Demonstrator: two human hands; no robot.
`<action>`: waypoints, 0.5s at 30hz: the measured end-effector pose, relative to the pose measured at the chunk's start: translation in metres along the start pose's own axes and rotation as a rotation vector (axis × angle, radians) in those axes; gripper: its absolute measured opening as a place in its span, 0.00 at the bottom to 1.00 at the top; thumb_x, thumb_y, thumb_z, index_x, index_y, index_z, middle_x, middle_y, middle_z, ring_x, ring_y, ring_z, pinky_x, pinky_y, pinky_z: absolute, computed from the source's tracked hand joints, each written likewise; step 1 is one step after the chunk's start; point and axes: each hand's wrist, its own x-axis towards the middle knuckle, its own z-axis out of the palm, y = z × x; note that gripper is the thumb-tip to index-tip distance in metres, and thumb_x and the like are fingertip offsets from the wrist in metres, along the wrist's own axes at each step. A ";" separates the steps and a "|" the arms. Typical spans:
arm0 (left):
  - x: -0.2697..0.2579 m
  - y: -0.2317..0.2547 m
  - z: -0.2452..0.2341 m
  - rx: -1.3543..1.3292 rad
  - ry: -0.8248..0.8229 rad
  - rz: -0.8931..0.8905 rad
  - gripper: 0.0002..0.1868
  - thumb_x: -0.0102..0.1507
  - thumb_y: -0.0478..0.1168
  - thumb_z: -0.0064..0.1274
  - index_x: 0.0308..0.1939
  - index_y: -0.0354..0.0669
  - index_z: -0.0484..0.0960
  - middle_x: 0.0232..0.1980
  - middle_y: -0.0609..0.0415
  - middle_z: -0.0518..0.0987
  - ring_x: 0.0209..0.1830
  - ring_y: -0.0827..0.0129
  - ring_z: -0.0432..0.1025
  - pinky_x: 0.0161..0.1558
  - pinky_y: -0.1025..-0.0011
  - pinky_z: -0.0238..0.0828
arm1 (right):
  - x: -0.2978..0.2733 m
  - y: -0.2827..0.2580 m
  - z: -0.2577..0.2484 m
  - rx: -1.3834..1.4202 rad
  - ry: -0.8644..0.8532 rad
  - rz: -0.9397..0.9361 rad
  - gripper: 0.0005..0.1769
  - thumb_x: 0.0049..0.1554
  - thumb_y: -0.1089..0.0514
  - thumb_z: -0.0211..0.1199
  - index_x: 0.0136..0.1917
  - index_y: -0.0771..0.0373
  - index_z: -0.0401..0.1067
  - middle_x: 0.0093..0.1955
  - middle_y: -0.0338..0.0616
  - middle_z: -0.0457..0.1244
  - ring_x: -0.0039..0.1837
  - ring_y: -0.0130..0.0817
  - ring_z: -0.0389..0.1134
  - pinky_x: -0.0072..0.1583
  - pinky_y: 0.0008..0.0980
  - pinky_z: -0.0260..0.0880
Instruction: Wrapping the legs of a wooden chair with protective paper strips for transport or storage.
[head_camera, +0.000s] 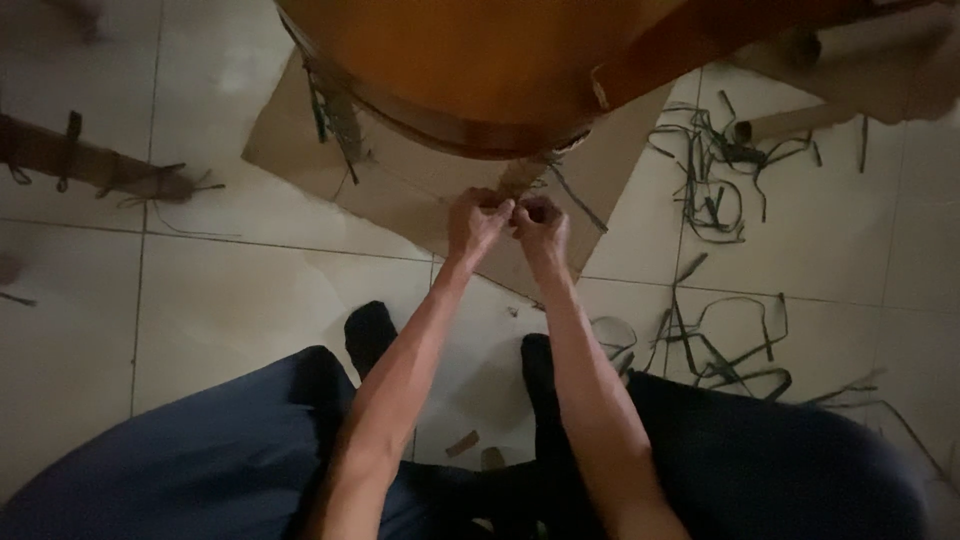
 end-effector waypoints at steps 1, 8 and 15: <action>0.007 -0.011 0.000 0.000 -0.001 -0.003 0.38 0.62 0.62 0.59 0.53 0.24 0.81 0.62 0.24 0.77 0.66 0.29 0.68 0.64 0.36 0.60 | 0.002 0.007 0.004 -0.001 0.000 0.003 0.10 0.60 0.64 0.60 0.37 0.68 0.77 0.30 0.49 0.66 0.35 0.33 0.64 0.42 0.39 0.68; 0.015 -0.017 0.002 0.316 0.073 0.123 0.19 0.59 0.53 0.63 0.39 0.41 0.89 0.39 0.43 0.85 0.45 0.45 0.81 0.43 0.53 0.77 | -0.015 -0.015 0.014 -0.200 0.132 -0.033 0.11 0.58 0.64 0.63 0.52 0.73 0.78 0.47 0.68 0.70 0.52 0.68 0.73 0.49 0.60 0.73; -0.017 0.041 -0.007 -0.026 0.009 -0.031 0.31 0.60 0.51 0.60 0.54 0.24 0.81 0.56 0.24 0.80 0.62 0.32 0.71 0.60 0.42 0.69 | -0.002 0.011 0.007 -0.243 0.119 -0.011 0.09 0.58 0.60 0.63 0.50 0.61 0.82 0.43 0.55 0.72 0.46 0.54 0.75 0.44 0.48 0.74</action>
